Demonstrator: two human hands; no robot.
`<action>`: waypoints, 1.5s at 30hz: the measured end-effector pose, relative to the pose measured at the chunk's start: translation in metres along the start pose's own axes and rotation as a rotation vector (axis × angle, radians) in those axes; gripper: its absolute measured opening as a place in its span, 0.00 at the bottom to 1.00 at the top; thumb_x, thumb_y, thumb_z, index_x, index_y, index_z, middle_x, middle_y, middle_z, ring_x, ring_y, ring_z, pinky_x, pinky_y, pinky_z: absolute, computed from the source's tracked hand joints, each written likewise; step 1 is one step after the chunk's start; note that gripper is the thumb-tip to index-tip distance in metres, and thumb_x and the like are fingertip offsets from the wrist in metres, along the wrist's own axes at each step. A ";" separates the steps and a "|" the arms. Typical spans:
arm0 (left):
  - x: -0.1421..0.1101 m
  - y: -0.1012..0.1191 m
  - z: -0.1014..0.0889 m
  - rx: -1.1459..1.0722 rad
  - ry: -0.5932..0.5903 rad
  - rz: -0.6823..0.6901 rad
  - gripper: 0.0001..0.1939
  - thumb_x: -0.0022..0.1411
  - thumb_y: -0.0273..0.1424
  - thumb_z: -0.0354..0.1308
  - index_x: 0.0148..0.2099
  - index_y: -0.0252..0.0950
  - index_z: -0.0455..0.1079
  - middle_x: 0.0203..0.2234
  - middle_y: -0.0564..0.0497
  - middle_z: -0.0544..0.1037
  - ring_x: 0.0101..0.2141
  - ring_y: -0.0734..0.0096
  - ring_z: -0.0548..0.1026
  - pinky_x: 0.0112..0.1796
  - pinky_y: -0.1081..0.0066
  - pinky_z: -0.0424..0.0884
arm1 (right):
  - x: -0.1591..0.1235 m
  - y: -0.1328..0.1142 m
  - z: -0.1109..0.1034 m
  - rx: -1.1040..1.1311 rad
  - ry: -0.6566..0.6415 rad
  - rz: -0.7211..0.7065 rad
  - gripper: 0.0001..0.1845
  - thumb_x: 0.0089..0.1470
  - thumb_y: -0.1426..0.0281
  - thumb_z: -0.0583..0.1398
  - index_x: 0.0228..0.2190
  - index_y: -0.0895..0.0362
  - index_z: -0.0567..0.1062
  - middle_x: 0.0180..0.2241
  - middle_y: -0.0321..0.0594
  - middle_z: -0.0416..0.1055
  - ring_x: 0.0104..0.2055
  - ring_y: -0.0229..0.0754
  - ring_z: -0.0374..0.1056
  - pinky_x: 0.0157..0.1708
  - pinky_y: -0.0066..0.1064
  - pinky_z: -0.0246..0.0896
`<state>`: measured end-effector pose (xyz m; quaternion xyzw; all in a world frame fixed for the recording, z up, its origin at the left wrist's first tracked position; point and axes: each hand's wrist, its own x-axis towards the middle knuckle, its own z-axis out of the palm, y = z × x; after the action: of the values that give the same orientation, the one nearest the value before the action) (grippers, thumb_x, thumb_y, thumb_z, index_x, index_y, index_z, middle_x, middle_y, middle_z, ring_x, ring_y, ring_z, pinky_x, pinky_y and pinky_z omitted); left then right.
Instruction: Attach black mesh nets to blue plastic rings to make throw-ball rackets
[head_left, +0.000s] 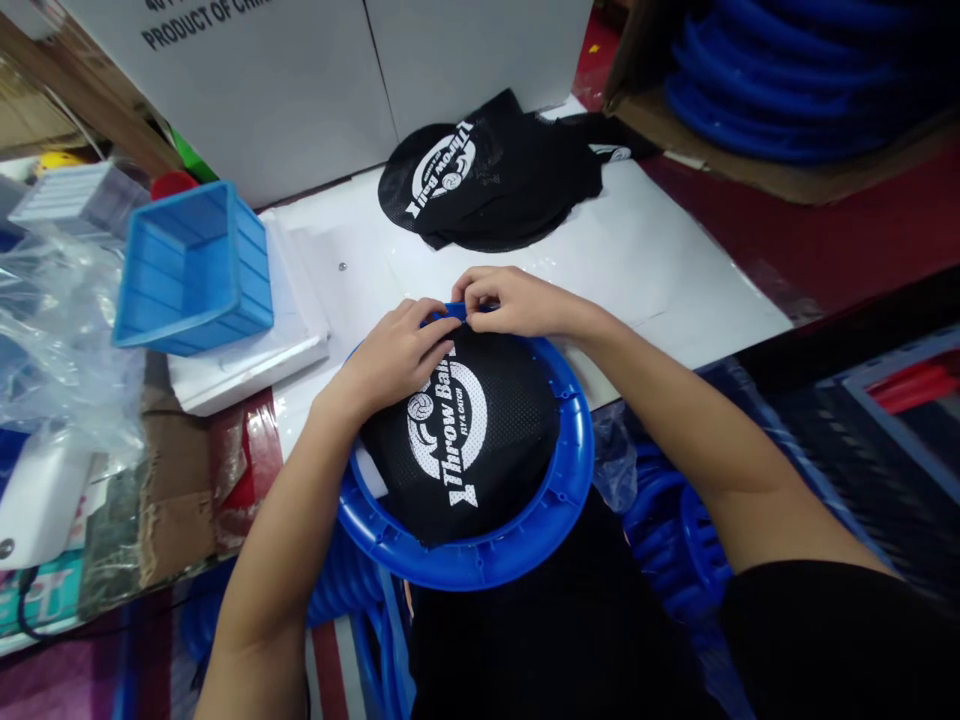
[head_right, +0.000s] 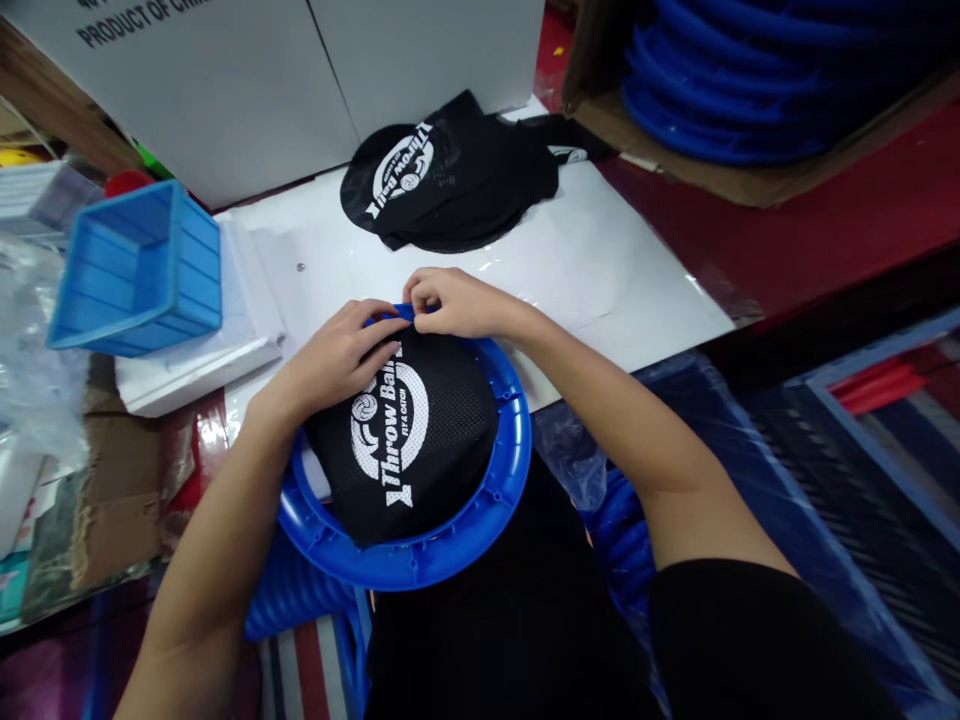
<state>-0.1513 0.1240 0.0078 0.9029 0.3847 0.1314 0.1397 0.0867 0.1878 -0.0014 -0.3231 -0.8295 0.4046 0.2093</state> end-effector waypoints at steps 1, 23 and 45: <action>-0.002 -0.001 -0.005 -0.034 -0.009 0.000 0.18 0.78 0.33 0.51 0.64 0.39 0.73 0.62 0.38 0.73 0.60 0.49 0.72 0.62 0.46 0.71 | -0.001 0.000 -0.003 -0.013 -0.013 0.001 0.04 0.51 0.70 0.61 0.25 0.55 0.73 0.48 0.44 0.77 0.43 0.45 0.71 0.49 0.40 0.66; -0.026 -0.004 -0.016 0.106 -0.013 -0.051 0.22 0.66 0.44 0.71 0.54 0.36 0.78 0.66 0.34 0.71 0.63 0.43 0.74 0.62 0.47 0.73 | 0.022 -0.018 -0.006 -0.312 -0.446 -0.204 0.29 0.53 0.66 0.73 0.57 0.46 0.81 0.69 0.47 0.64 0.70 0.63 0.59 0.69 0.62 0.58; -0.023 -0.016 -0.015 -0.235 0.052 0.024 0.07 0.73 0.31 0.58 0.41 0.40 0.76 0.47 0.43 0.84 0.52 0.56 0.79 0.56 0.50 0.75 | 0.014 -0.004 -0.025 -0.098 -0.324 -0.171 0.14 0.63 0.60 0.64 0.44 0.53 0.84 0.62 0.48 0.76 0.62 0.53 0.73 0.65 0.49 0.64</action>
<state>-0.1820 0.1197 0.0130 0.8811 0.3594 0.2005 0.2331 0.0909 0.2097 0.0177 -0.1919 -0.8954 0.3913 0.0907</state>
